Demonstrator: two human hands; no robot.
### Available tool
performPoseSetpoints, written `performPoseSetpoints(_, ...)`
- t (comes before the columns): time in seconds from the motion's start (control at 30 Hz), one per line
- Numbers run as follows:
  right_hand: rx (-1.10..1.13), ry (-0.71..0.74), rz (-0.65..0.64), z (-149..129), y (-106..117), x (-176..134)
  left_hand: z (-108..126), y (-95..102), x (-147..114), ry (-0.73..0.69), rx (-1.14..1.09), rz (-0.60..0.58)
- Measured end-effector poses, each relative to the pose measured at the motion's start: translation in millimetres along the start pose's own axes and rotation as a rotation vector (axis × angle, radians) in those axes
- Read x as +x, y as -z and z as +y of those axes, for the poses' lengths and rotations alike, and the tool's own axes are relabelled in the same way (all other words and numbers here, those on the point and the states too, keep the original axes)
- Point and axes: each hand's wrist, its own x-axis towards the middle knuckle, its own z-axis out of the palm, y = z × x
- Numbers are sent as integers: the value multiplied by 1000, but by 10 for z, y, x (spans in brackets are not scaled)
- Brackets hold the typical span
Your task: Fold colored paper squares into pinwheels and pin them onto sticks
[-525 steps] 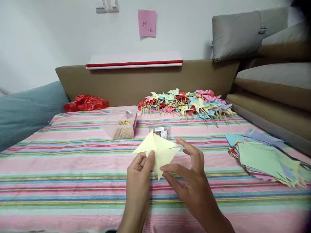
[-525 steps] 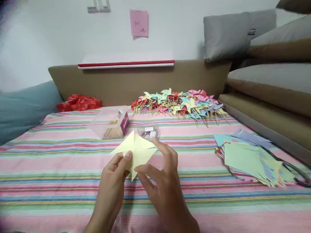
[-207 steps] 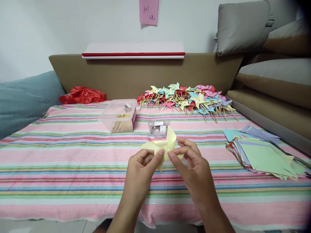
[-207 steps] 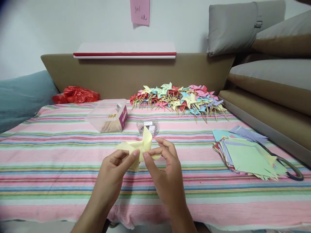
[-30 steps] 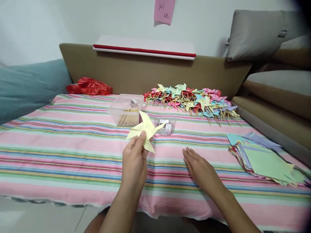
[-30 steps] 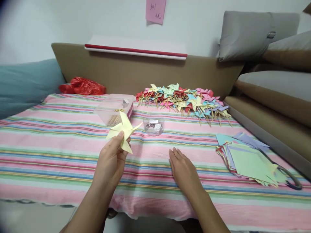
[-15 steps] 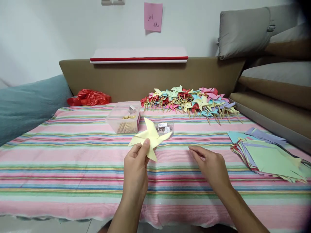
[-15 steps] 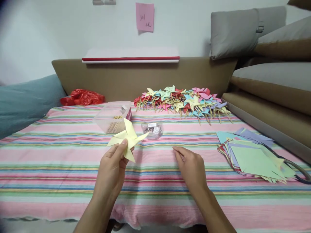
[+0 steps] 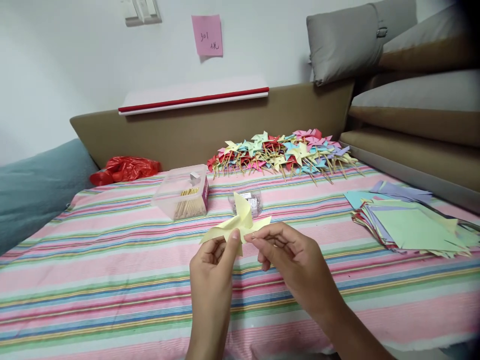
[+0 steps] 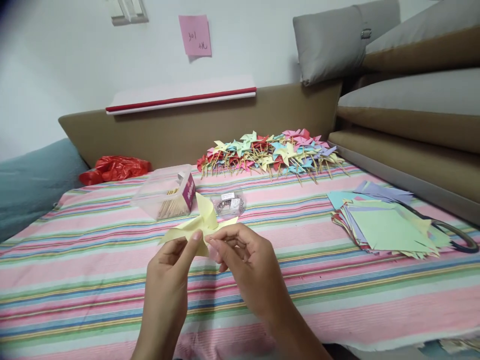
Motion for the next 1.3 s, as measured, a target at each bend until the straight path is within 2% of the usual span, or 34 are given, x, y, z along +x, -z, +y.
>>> performPoseSetpoints(0.2, -315, 285, 40, -1, 18, -5, 28, -15, -34, 13, -79, -42)
performPoseSetpoints(0.43, -495, 394, 2, 16, 32, -1, 94, -78, -67, 46, -127, -56)
performPoseSetpoints(0.67, -593, 446, 30, 18, 76, -6, 125, -96, -82, 41, -103, -79)
performPoseSetpoints(0.8, -609, 425, 62, 25, 89, -9, 142, -92, -100, 26, -93, -95)
performPoseSetpoints(1.03, -577, 378, 47, 39, 98, -4, 152, -90, -102, 8, -86, -113)
performPoseSetpoints(1.3, -579, 397, 78, 29, 93, 9, 118, -134, -140, -73, -48, -22)
